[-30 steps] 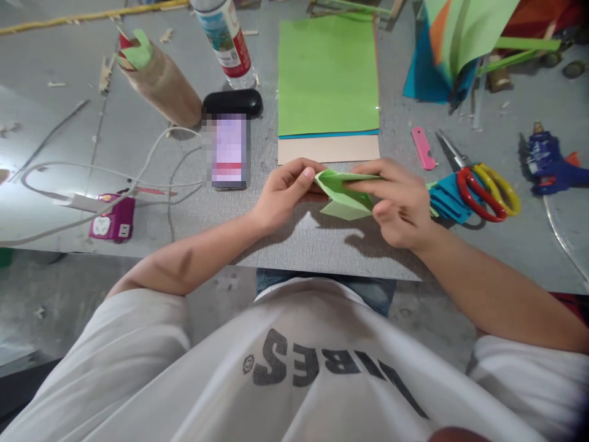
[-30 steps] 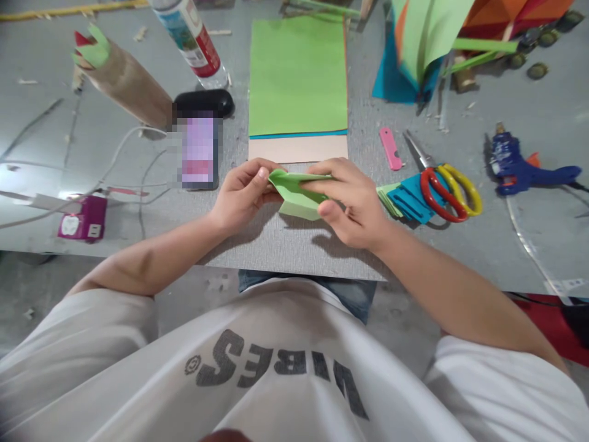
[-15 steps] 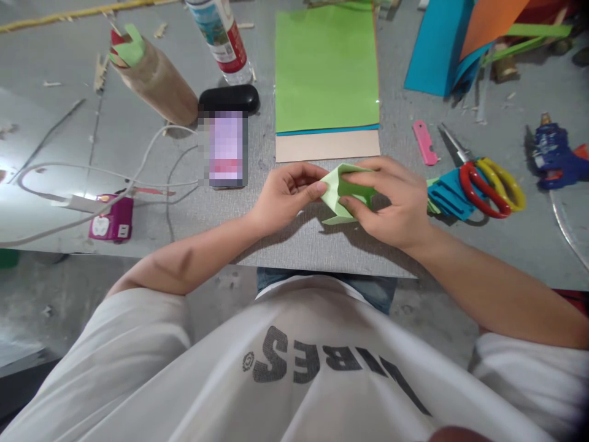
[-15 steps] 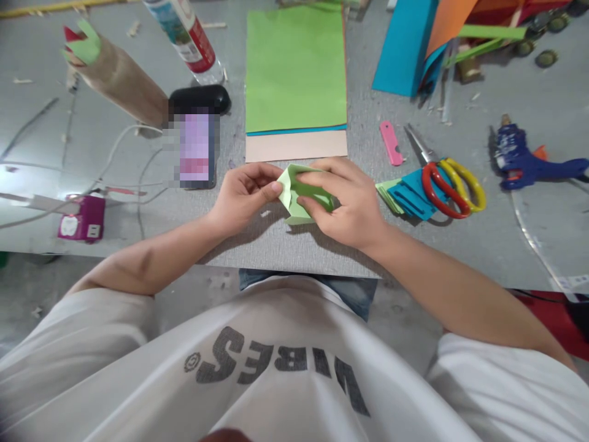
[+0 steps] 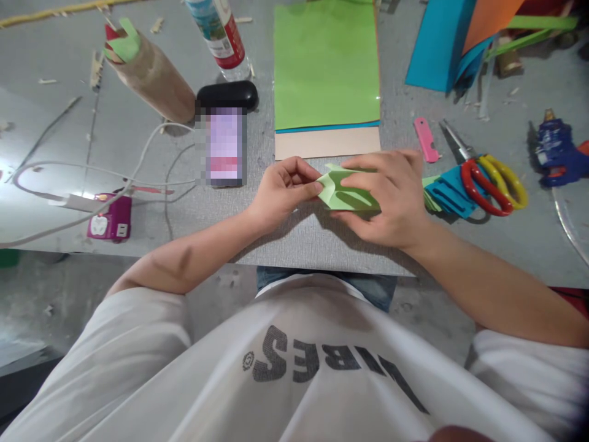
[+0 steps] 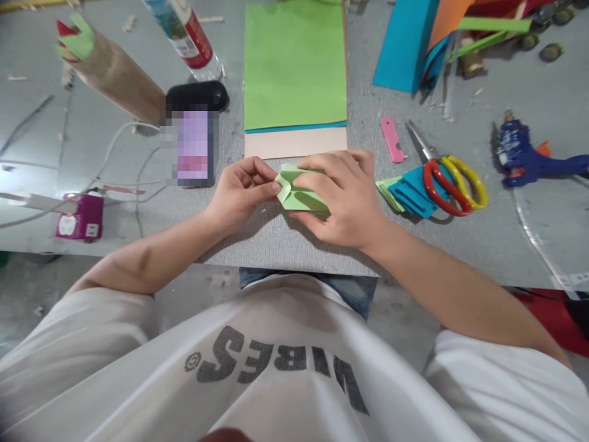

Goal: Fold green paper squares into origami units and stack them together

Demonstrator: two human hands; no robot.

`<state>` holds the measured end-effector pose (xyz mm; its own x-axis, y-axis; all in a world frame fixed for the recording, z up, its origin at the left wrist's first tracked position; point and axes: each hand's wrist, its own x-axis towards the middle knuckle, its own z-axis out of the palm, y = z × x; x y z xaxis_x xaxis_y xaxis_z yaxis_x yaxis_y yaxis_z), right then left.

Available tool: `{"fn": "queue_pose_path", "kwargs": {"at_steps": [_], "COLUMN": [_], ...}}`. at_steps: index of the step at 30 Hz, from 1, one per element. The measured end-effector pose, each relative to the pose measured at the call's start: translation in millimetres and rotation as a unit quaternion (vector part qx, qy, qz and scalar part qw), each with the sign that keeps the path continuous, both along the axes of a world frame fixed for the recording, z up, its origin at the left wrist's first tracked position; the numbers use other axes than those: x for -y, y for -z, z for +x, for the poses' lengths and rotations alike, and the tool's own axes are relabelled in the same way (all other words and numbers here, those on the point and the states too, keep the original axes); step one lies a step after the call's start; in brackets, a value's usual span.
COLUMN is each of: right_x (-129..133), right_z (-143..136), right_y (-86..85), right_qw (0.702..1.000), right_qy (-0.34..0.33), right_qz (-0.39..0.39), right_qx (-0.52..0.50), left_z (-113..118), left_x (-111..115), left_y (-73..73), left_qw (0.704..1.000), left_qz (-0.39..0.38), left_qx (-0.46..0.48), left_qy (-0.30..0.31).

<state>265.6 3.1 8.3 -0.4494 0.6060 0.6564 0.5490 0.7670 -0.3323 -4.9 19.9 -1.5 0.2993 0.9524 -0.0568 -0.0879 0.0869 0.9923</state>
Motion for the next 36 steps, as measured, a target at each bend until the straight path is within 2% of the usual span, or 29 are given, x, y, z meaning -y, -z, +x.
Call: {"fn": "queue_pose_path", "kwargs": {"at_steps": [2,7,11,14,18,22,28,30,34,36], "right_x": [1.2,1.7,-0.8,-2.1,-2.8,-4.5,-5.8,-4.1,1.0,2.1], "right_z": [-0.6,-0.7,-4.7,-7.2,-7.5,-7.7,-7.7,-6.5,-3.1,-2.2], "right_y": [-0.4,-0.4,2.8,4.9,5.9,6.4,2.7,-0.3,-3.2,-1.6], "right_qw": [1.0,0.999,0.996,0.995,0.994,0.993,0.996,0.997,0.997,0.996], "right_qy": [0.009,0.009,0.009,0.026,-0.009,-0.051,-0.044,-0.04,0.002,0.011], "right_qz": [0.014,-0.028,0.021,0.015,-0.004,0.009,0.022,0.01,-0.08,-0.094], "right_qx": [0.001,-0.022,-0.086,-0.093,-0.113,-0.105,-0.077,-0.064,-0.012,-0.006], "left_z": [-0.1,0.1,1.4,3.5,5.2,3.6,2.2,2.3,2.2,2.4], "left_x": [-0.2,2.2,7.5,12.1,17.2,19.5,22.1,22.8,23.1,23.1], "left_y": [1.1,-2.6,-8.9,-11.7,-11.4,-9.0,-7.2,-7.6,-7.8,-6.8], "left_qw": [1.0,1.0,0.999,0.998,0.995,0.991,0.987,0.986,0.986,0.985], "left_qz": [-0.001,-0.006,0.008,0.038,0.088,0.122,0.146,0.145,0.145,0.151], "left_qx": [0.0,0.01,0.004,-0.013,-0.037,-0.043,-0.06,-0.077,-0.084,-0.076], "left_qy": [0.006,0.029,0.037,0.039,0.028,0.033,0.03,0.024,0.023,0.022]}}
